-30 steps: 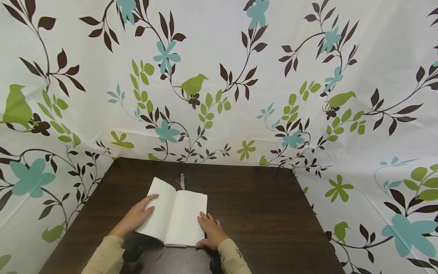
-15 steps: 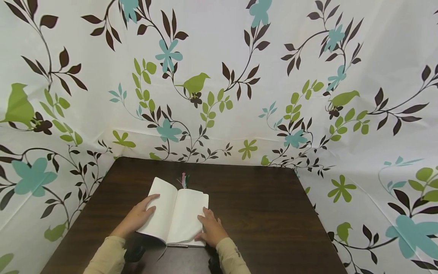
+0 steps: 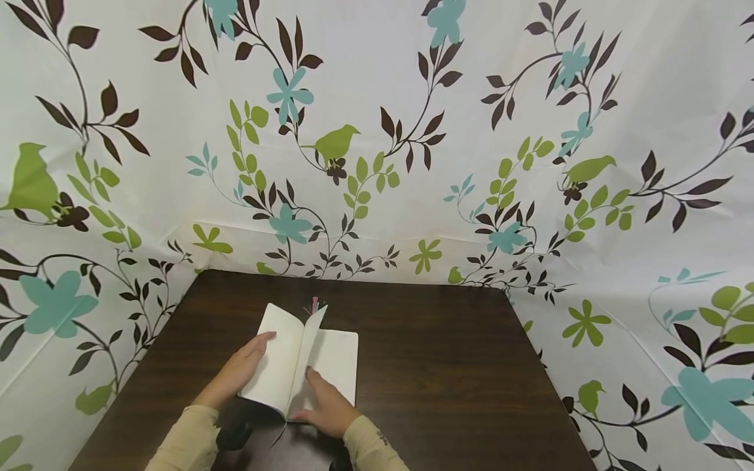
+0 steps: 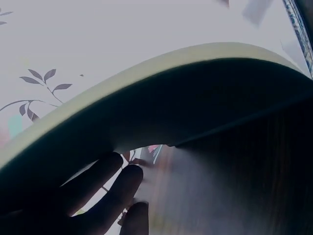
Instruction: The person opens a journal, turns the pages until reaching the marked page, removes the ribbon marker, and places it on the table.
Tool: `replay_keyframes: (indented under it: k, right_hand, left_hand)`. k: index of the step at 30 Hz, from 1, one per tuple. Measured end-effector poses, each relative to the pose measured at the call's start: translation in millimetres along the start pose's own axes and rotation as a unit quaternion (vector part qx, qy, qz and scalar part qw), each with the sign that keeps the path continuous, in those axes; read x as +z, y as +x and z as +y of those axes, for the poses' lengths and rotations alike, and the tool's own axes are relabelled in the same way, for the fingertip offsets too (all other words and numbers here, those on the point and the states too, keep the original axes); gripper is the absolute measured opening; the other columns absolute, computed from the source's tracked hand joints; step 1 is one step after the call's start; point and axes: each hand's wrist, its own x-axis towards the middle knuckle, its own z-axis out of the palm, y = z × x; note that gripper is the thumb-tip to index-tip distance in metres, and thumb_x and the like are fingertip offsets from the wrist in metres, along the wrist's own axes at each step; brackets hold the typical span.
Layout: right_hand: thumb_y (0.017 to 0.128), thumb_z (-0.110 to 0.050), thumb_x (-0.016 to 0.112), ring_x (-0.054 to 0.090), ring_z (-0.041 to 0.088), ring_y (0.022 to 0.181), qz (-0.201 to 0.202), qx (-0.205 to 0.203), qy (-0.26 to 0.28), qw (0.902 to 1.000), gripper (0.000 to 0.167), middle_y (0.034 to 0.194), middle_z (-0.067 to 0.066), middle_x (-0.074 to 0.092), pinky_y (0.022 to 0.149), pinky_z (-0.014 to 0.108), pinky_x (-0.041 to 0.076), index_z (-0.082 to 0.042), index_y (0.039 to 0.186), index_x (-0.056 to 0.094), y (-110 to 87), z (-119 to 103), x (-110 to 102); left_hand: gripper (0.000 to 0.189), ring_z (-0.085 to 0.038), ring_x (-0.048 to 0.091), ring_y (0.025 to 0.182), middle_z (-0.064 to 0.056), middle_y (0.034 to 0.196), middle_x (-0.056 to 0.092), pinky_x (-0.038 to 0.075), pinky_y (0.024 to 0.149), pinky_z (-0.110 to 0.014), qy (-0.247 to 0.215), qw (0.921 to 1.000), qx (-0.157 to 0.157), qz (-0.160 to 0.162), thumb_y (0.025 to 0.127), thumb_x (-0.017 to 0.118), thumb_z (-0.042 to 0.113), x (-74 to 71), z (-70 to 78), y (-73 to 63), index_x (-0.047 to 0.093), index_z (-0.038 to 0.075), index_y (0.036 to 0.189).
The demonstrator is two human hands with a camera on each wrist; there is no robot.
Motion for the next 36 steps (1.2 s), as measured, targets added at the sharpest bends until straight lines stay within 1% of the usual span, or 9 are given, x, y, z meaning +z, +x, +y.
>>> replay_keyframes:
  k: [4,7,10,14,19,22,26,32,36]
  right_hand:
    - [0.096,-0.041,0.068,0.034,0.028,0.148,-0.035,-0.032,-0.102,0.9937,0.079,0.163,0.011,0.032,0.111,0.055,0.037,-0.015,0.16,0.03,5.9,-7.7,14.9]
    - [0.098,-0.043,0.066,0.033,0.027,0.149,-0.044,-0.029,-0.131,0.99,0.075,0.165,0.006,0.03,0.109,0.065,0.035,-0.023,0.161,0.03,7.8,-9.6,21.9]
    - [0.098,-0.043,0.065,0.032,0.03,0.149,-0.043,-0.025,-0.139,0.9891,0.075,0.166,0.004,0.029,0.108,0.068,0.033,-0.025,0.161,0.029,8.2,-8.0,25.4]
    - [0.099,-0.04,0.064,0.031,0.034,0.149,-0.049,-0.026,-0.133,0.9895,0.072,0.166,0.004,0.03,0.111,0.065,0.032,-0.023,0.161,0.03,7.1,-3.3,25.3]
    - [0.101,-0.036,0.063,0.033,0.035,0.148,-0.042,-0.005,-0.143,0.9889,0.064,0.162,0.01,0.035,0.112,0.059,0.034,-0.016,0.156,0.04,4.1,5.6,18.2]
    - [0.099,-0.034,0.065,0.033,0.034,0.148,-0.04,0.017,-0.174,0.9837,0.06,0.161,0.013,0.037,0.113,0.056,0.034,-0.014,0.152,0.047,-1.2,16.6,11.2]
    - [0.097,-0.037,0.068,0.032,0.033,0.149,-0.035,0.041,-0.2,0.9784,0.061,0.161,0.013,0.037,0.114,0.056,0.034,-0.013,0.15,0.05,-11.5,34.1,1.4]
    - [0.092,-0.041,0.072,0.029,0.035,0.15,-0.026,0.093,-0.157,0.9829,0.071,0.164,0.012,0.033,0.111,0.068,0.028,-0.012,0.152,0.047,-24.4,54.1,-16.5]
    - [0.088,-0.037,0.077,0.026,0.035,0.151,-0.042,0.115,-0.111,0.9863,0.079,0.164,0.011,0.031,0.114,0.067,0.024,-0.009,0.154,0.044,-29.9,61.6,-32.5]
  left_hand:
    - [0.06,-0.045,0.045,0.136,-0.027,0.153,0.042,0.037,0.108,-0.06,-0.007,0.9999,-0.008,-0.005,0.111,0.031,0.043,0.2,-0.5,0.3,0.041,0.0,0.152]
    - [0.064,-0.045,0.051,0.129,-0.031,0.152,0.041,0.046,0.099,-0.059,-0.008,0.9998,-0.016,-0.006,0.109,0.038,0.045,0.3,-0.5,1.8,0.033,-0.001,0.154]
    - [0.063,-0.045,0.054,0.122,-0.035,0.152,0.038,0.05,0.092,-0.055,0.002,0.9997,-0.023,-0.005,0.108,0.046,0.032,-0.4,-1.1,3.2,0.025,-0.002,0.157]
    - [0.069,-0.045,0.051,0.123,-0.034,0.158,0.027,0.047,0.094,-0.055,0.006,0.9998,-0.016,-0.01,0.1,0.046,0.006,-4.3,-5.2,4.0,0.014,0.002,0.161]
    - [0.079,-0.047,0.033,0.14,-0.027,0.166,0.006,0.035,0.106,-0.059,-0.023,0.9987,-0.009,-0.045,0.098,0.041,-0.002,-11.4,-7.3,4.9,0.0,0.01,0.164]
    - [0.077,-0.047,0.024,0.145,-0.025,0.167,0.001,0.032,0.108,-0.061,-0.031,0.9975,-0.015,-0.063,0.099,0.041,0.0,-13.2,-7.7,5.3,0.001,0.012,0.164]
    - [0.07,-0.047,0.021,0.146,-0.027,0.166,0.007,0.028,0.111,-0.063,-0.03,0.9967,-0.019,-0.073,0.101,0.042,0.002,-14.5,-13.8,5.9,0.011,0.008,0.163]
    - [0.063,-0.043,0.023,0.146,-0.027,0.166,0.014,0.026,0.112,-0.061,-0.024,0.9967,-0.021,-0.075,0.103,0.045,0.005,-17.6,-20.8,4.8,0.019,0.006,0.161]
    - [0.064,-0.045,0.024,0.147,-0.026,0.166,0.015,0.028,0.111,-0.062,-0.015,0.9967,-0.02,-0.077,0.105,0.051,0.012,-19.2,-21.0,4.3,0.02,0.009,0.162]
